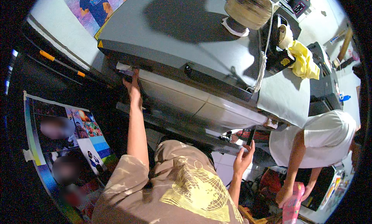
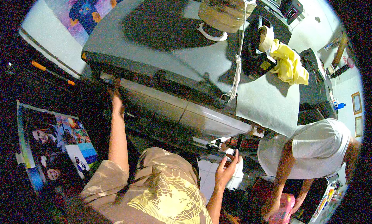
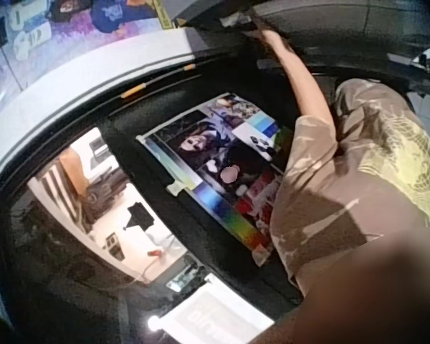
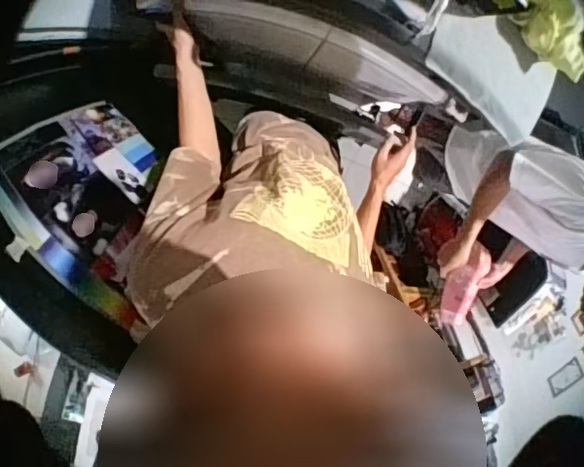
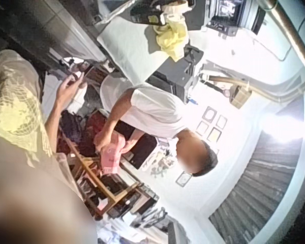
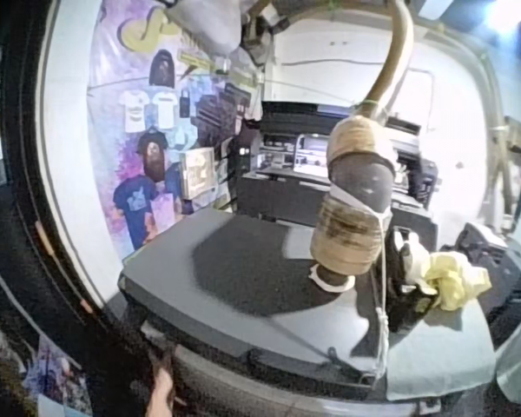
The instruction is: The person operates a large printing machine, interacting with its touchscreen and adjusting internal components. They then use scissors to cut a sheet of printed material and place it into the machine's output tray.
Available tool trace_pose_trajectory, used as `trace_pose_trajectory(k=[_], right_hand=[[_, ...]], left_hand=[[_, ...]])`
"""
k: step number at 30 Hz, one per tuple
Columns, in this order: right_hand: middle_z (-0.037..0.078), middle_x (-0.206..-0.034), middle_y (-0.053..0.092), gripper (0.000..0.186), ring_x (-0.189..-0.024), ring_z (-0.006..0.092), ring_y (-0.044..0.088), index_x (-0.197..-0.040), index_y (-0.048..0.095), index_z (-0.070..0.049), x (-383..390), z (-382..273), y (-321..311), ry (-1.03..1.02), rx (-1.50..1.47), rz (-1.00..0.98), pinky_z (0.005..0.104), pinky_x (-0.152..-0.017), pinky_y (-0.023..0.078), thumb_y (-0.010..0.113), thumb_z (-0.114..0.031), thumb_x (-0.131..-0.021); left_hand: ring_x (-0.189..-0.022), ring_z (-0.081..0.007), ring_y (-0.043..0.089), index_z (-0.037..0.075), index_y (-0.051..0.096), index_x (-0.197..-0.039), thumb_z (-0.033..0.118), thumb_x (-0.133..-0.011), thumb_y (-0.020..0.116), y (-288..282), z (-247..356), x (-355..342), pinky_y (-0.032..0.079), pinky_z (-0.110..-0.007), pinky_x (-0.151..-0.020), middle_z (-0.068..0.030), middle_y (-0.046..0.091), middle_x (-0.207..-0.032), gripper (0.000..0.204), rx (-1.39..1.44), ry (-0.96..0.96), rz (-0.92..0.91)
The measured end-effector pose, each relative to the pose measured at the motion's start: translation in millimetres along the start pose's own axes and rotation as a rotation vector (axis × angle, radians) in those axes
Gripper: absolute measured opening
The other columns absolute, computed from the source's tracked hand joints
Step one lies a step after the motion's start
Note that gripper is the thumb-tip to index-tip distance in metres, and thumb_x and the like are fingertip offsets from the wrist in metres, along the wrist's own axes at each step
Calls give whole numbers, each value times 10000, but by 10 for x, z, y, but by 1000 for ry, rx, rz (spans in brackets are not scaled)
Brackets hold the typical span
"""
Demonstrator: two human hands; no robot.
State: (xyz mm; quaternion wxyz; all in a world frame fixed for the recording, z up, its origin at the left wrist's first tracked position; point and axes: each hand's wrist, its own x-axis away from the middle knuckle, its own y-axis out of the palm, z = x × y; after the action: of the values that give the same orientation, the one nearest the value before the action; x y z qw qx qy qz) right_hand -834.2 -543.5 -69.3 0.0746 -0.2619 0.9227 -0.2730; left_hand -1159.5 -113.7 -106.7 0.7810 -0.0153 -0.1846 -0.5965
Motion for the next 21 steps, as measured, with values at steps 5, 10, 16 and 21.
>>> trace_pose_trajectory(k=[5, 10, 16, 21], right_hand=[[156, -1191, 658, 599, -973, 229, 640, -1551, 402, -92, 14, 4, 40, 30, 18, 6, 346, -805, 530, 573, -17, -982], [99, -1106, 671, 538, -757, 129, 614, -1532, 421, -82, 68, -48, 33, -63, 52, 49, 306, -677, 519, 536, -18, -1010], [118, -1080, 670, 560, -763, 160, 629, -1527, 433, -83, 176, -35, -67, 13, 4, 58, 304, -674, 515, 559, -4, -987], [105, -1071, 678, 534, -775, 136, 626, -1518, 441, -64, 248, 150, -95, 123, -74, 94, 291, -654, 515, 567, -30, -1001]], left_hand=[[-1560, -347, 188, 117, -162, -1636, 628, -836, 770, -103, -190, -217, 159, -527, -1250, -168, 100, -1720, 1330, -4, -30, -43], [-1576, -322, 144, 140, -220, -1620, 694, -877, 678, -97, -387, -413, 106, -545, -1256, -137, 151, -1720, 1290, -19, -20, -28], [-1579, -293, 145, 166, -299, -1589, 685, -962, 560, -200, -674, -603, 91, -510, -1264, -95, 225, -1710, 1183, -29, 22, -21], [-1586, -279, 94, 173, 152, -1669, 749, -996, 368, -460, -1090, -1001, 58, -512, -1267, -52, 168, -1725, 912, -162, 47, -56]])
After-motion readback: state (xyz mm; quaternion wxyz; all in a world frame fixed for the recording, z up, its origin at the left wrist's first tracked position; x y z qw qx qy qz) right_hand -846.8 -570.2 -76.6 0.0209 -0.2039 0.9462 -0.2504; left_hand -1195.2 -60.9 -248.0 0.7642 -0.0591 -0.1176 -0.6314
